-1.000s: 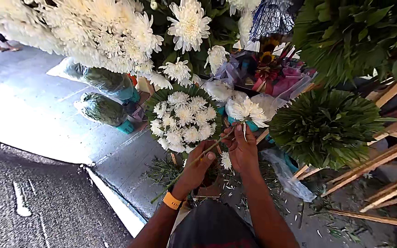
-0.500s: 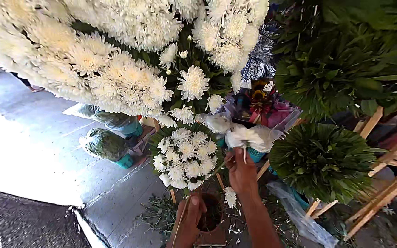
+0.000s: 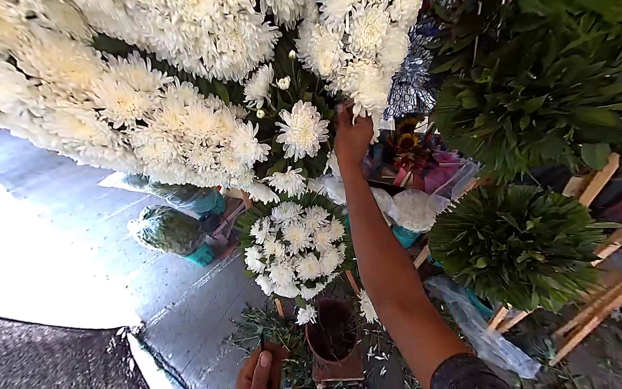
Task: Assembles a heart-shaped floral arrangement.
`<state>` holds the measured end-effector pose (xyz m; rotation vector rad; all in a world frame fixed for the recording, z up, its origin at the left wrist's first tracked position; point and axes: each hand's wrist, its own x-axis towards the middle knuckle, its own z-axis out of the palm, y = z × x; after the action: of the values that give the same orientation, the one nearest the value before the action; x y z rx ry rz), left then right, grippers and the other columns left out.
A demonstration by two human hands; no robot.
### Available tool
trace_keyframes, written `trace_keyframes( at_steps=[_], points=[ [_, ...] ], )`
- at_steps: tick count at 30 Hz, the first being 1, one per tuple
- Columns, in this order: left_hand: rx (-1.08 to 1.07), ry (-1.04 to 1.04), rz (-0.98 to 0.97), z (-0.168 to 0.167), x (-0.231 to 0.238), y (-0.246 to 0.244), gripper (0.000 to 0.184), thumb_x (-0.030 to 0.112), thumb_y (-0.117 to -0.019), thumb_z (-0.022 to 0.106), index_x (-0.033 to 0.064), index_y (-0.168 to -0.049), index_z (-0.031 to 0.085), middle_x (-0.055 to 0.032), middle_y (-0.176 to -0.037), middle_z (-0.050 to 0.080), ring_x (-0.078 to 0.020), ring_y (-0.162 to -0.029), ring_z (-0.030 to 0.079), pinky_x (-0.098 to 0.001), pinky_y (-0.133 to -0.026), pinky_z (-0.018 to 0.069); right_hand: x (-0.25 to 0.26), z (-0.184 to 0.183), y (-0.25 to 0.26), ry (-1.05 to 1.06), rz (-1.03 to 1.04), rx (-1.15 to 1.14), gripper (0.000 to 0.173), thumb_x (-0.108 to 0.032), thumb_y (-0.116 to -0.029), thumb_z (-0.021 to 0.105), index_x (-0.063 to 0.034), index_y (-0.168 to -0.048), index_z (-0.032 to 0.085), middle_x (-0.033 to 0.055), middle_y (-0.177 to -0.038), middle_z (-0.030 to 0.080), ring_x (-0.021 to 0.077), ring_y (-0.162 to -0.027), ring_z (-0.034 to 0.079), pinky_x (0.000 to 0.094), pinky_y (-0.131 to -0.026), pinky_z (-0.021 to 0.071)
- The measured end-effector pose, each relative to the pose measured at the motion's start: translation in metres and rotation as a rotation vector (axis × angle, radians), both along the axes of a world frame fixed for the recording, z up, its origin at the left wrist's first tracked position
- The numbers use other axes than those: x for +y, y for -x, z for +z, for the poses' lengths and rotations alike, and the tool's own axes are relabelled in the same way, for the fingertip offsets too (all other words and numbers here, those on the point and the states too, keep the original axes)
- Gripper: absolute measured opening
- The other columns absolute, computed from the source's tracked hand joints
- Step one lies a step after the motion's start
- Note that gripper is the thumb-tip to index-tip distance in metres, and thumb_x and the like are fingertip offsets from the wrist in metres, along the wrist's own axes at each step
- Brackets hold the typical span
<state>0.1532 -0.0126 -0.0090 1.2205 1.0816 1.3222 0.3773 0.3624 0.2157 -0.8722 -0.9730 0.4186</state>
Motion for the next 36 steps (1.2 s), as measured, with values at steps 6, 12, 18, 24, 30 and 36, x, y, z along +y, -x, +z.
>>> trace_keyframes(
  at_steps=[6, 12, 18, 24, 30, 36],
  points=[
    [-0.055, 0.023, 0.037, -0.01, 0.0, 0.013, 0.047, 0.047, -0.1094, 0.037, 0.0151, -0.106, 0.07, 0.0076, -0.065, 0.057, -0.0039, -0.051, 0.051, -0.0222, -0.049, 0.0475, 0.009, 0.011, -0.001, 0.072, -0.042, -0.139, 0.028, -0.024, -0.0979, 0.069, 0.0013, -0.11, 0.068, 0.014, -0.099, 0.07, 0.0229, -0.094, 0.068, 0.0433, -0.09, 0.0544],
    [-0.059, 0.073, 0.02, -0.002, 0.01, 0.003, 0.04, 0.039, -0.1097, 0.04, 0.014, -0.105, 0.07, 0.0077, -0.064, 0.057, -0.0034, -0.049, 0.05, -0.0214, -0.047, 0.0466, 0.009, 0.012, 0.012, 0.252, -0.047, -0.254, 0.03, -0.018, -0.0957, 0.069, 0.0032, -0.116, 0.067, 0.0204, -0.112, 0.07, 0.0323, -0.111, 0.066, 0.0496, -0.099, 0.051],
    [0.035, 0.107, 0.029, -0.006, 0.006, 0.009, 0.027, 0.028, -0.1056, 0.053, 0.0065, -0.119, 0.062, 0.0052, -0.069, 0.056, -0.0046, -0.05, 0.049, -0.023, -0.047, 0.0456, 0.011, -0.003, 0.006, 0.161, 0.043, -0.242, 0.041, -0.017, -0.0933, 0.071, 0.0019, -0.129, 0.061, 0.0188, -0.12, 0.068, 0.0269, -0.117, 0.065, 0.0462, -0.103, 0.0516],
    [0.854, 0.541, 0.174, -0.074, -0.023, 0.048, 0.053, 0.011, -0.0957, 0.057, -0.001, -0.146, 0.046, -0.0273, -0.123, 0.063, -0.0424, -0.109, 0.065, -0.0645, -0.092, 0.0513, -0.107, -0.097, -0.006, -0.1, 0.104, -0.146, 0.03, -0.018, -0.1048, 0.058, 0.0004, -0.129, 0.059, 0.011, -0.121, 0.067, 0.0192, -0.11, 0.067, 0.0381, -0.095, 0.0582],
    [0.883, 0.897, 0.163, -0.145, -0.103, 0.082, 0.048, 0.008, -0.0979, 0.059, 0.0032, -0.145, 0.052, -0.0285, -0.122, 0.064, -0.0448, -0.106, 0.065, -0.0655, -0.092, 0.0506, -0.268, -0.377, -0.01, 1.129, 0.911, -0.552, 0.041, -0.032, -0.1016, 0.064, -0.0049, -0.132, 0.065, 0.0138, -0.126, 0.069, 0.0225, -0.114, 0.068, 0.0431, -0.102, 0.0543],
    [0.931, 1.117, -0.064, -0.154, -0.122, 0.08, 0.05, 0.011, -0.099, 0.059, 0.0075, -0.148, 0.05, -0.0278, -0.116, 0.067, -0.0461, -0.098, 0.067, -0.0673, -0.087, 0.0509, -0.316, -0.524, -0.018, 1.641, 0.698, -0.217, 0.052, -0.039, -0.1018, 0.063, -0.0006, -0.137, 0.06, 0.0209, -0.136, 0.061, 0.0304, -0.125, 0.06, 0.0492, -0.107, 0.0484]
  ],
)
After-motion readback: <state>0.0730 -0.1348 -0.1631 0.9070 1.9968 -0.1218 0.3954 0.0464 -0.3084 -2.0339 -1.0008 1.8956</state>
